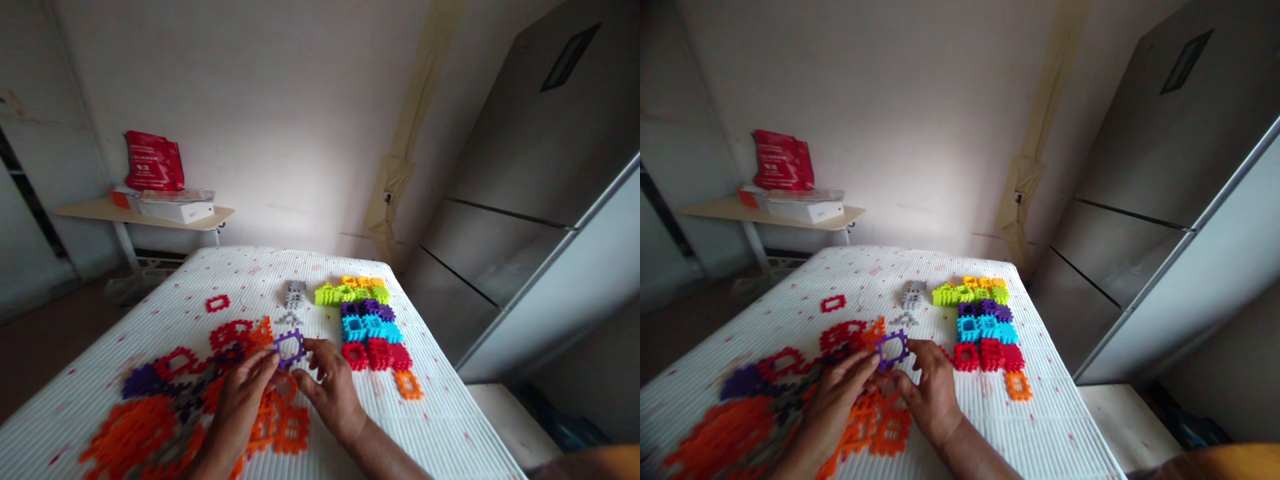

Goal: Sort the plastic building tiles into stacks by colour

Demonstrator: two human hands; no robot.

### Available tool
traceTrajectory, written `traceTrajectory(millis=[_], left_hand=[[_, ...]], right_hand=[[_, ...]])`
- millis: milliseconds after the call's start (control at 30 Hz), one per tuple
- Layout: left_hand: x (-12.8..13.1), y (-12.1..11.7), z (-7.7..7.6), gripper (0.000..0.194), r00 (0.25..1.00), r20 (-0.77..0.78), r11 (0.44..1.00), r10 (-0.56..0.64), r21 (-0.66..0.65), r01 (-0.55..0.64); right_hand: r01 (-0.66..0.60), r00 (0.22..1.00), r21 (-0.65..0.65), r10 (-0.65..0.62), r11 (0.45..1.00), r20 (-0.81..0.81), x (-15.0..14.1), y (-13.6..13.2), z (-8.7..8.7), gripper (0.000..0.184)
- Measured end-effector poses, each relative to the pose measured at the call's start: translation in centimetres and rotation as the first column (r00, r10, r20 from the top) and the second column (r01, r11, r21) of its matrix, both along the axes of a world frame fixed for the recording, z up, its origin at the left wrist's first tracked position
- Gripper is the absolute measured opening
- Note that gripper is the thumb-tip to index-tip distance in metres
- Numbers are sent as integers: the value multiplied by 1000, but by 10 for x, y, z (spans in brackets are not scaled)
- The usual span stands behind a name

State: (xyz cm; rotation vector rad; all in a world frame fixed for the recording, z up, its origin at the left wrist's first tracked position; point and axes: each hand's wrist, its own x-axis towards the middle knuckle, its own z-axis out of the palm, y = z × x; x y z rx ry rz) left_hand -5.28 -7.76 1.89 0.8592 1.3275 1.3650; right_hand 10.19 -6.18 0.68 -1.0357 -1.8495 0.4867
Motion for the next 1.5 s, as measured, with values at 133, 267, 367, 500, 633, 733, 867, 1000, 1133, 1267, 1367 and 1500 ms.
traceTrajectory(millis=[133, 267, 367, 500, 633, 733, 867, 1000, 1133, 1267, 1367, 1500], left_hand=[[-2, 1, -3, 38, 999, -26, 999, -34, 21, 35], [-4, 3, -6, 39, 997, -39, 998, -64, -7, 64], [-4, 2, -4, 37, 998, -44, 999, -50, -10, 50], [-1, 0, 0, 34, 999, -20, 999, -46, -15, 45], [-1, 0, -4, 43, 998, 53, 999, -18, -35, 20], [-2, 0, -6, 45, 997, 82, 999, -10, -32, 13], [-3, -1, -2, 40, 998, 51, 999, -45, 16, 45], [-6, 0, -5, 38, 998, 1, 998, -56, 33, 56], [-9, 3, -15, 35, 996, 12, 995, -93, 27, 93], [-9, 2, -14, 34, 995, 13, 995, -94, 12, 94], [-9, 0, -7, 36, 996, -1, 996, -85, -2, 85], [-9, 0, -7, 34, 995, -26, 995, -95, 14, 95]], right_hand=[[8, 1000, 31, -8, 999, 1, -4, -1, 5, 47], [26, 1000, 48, -27, 999, 9, -8, -2, 10, 50], [51, 998, 48, -52, 998, 24, -11, -4, 11, 49], [75, 994, 66, -80, 995, 75, -12, -7, 11, 45], [175, 958, 116, -196, 978, 207, 5, 7, 21, 37], [411, 818, 160, -440, 898, 370, 31, 32, 34, 32], [639, 568, 84, -543, 765, 619, 59, 70, 49, 28], [698, 470, 2, -460, 716, 754, 63, 92, 54, 30], [710, 449, -29, -420, 704, 789, 58, 104, 51, 33], [719, 433, -38, -405, 694, 805, 57, 113, 49, 37], [720, 426, -38, -399, 693, 812, 57, 115, 47, 37], [720, 419, -34, -396, 693, 817, 57, 116, 43, 36]])
